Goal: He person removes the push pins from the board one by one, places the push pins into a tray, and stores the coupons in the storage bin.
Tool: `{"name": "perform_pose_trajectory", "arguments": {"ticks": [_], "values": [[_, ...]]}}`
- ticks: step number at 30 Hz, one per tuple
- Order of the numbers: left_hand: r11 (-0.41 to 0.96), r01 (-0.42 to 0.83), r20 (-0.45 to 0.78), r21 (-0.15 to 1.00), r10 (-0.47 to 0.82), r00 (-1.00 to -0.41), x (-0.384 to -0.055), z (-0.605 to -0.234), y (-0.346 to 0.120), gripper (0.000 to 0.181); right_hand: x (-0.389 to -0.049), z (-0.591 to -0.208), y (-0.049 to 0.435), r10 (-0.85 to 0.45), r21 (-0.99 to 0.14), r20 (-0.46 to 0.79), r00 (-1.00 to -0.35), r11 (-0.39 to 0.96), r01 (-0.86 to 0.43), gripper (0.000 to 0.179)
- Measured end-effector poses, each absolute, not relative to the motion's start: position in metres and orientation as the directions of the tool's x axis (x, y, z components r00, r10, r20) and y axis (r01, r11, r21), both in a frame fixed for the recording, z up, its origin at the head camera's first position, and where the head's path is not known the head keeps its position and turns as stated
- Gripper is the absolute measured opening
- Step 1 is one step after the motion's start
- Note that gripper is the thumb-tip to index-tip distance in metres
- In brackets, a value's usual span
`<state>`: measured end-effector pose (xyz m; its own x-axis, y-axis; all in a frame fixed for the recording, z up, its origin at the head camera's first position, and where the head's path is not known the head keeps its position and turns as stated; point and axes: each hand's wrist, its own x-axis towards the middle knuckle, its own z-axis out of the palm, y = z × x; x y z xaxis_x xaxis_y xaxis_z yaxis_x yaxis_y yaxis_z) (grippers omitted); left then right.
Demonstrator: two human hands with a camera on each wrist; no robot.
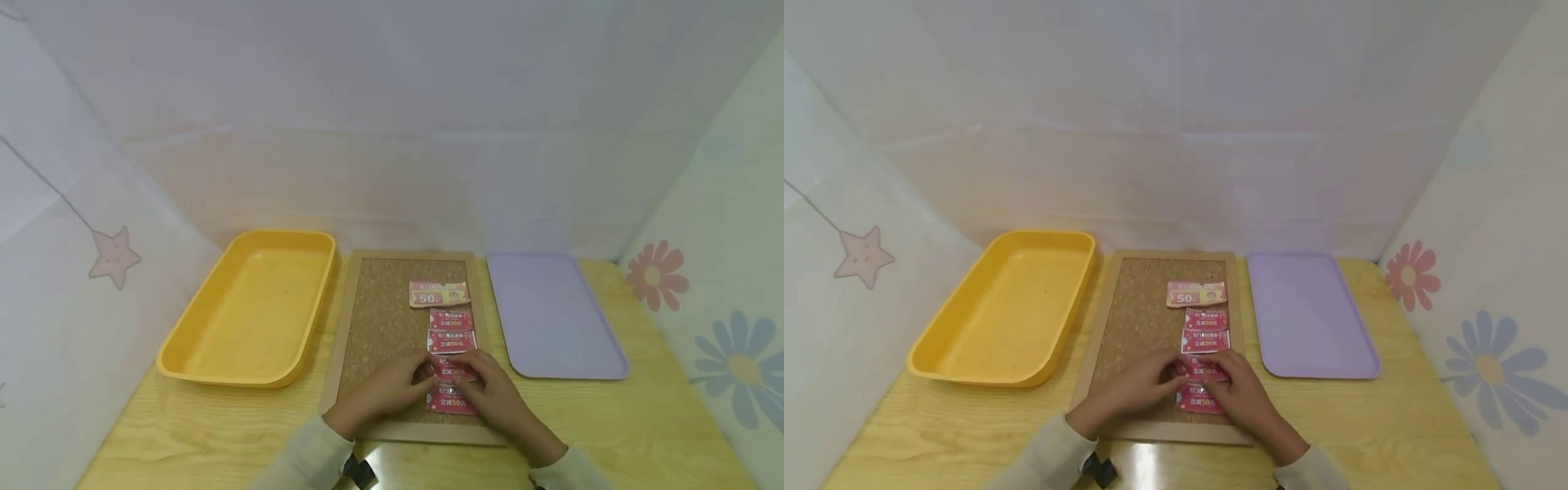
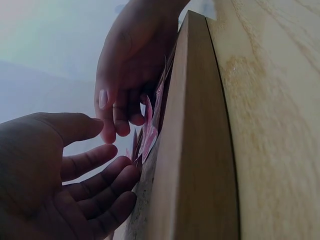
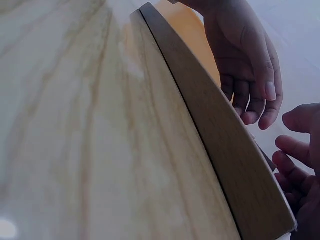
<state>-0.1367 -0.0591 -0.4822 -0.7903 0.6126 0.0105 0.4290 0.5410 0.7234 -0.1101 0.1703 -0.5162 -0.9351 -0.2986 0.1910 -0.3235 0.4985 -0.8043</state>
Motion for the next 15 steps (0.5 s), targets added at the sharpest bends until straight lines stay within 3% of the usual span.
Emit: {"name": "perform_pose_trajectory", "arguments": {"ticks": [5, 9, 15], "values": [[0.517, 0.403, 0.014, 0.755, 0.602, -0.798, -0.135, -0.489, -0.062, 0.027, -0.108, -0.522, 0.171, -0.307, -0.783, 0.224, -0.925, 0.508, -0.358, 0.031], [0.483, 0.362, 0.015, 0.797, 0.584, -0.811, -0.133, -0.497, -0.064, 0.023, -0.106, -0.527, 0.173, -0.320, -0.753, 0.251, -0.914, 0.529, -0.392, 0.042], [0.532, 0.434, 0.050, 0.727, 0.590, -0.806, -0.136, -0.507, -0.060, 0.025, -0.109, -0.530, 0.174, -0.336, -0.703, 0.315, -0.888, 0.546, -0.456, 0.049]]}}
